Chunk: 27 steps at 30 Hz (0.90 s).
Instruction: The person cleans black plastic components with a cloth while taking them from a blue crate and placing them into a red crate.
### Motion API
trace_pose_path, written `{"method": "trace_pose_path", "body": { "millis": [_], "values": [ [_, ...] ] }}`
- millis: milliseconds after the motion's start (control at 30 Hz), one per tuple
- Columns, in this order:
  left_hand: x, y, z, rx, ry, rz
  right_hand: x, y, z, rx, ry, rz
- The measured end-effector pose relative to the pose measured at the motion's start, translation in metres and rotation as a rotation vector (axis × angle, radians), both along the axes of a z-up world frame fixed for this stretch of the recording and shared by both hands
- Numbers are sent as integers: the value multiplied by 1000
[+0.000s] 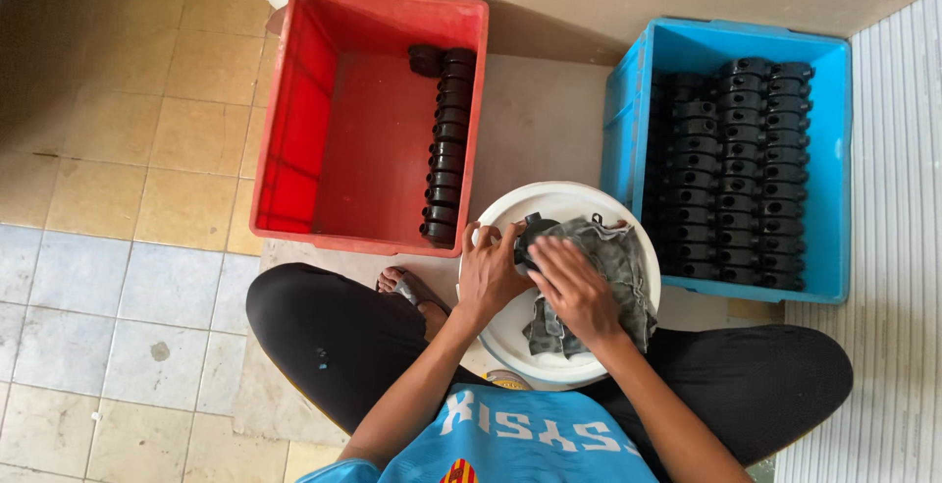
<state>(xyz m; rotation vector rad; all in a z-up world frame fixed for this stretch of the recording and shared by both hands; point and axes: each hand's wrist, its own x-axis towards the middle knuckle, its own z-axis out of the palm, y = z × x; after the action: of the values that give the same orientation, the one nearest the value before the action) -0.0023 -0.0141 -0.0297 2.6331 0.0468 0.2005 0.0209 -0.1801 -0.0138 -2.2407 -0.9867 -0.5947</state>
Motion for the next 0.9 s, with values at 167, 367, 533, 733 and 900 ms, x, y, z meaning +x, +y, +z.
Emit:
{"method": "trace_pose_path", "body": {
  "millis": [167, 367, 533, 733, 900],
  "values": [
    [2, 0, 2, -29, 34, -3, -4, -25, 2, -129, -102, -21],
    [1, -2, 0, 25, -9, 18, 1, -20, -13, -207, -99, 51],
    [1, -1, -5, 13, 3, 3, -15, -38, -23, -221, -44, 74],
    [1, -4, 0, 12, -47, 19, -2, -21, -9, -165, 53, 78],
    [-2, -4, -2, 2, -57, 24, -24, -45, -37, -242, 64, 81]
  ]
}}
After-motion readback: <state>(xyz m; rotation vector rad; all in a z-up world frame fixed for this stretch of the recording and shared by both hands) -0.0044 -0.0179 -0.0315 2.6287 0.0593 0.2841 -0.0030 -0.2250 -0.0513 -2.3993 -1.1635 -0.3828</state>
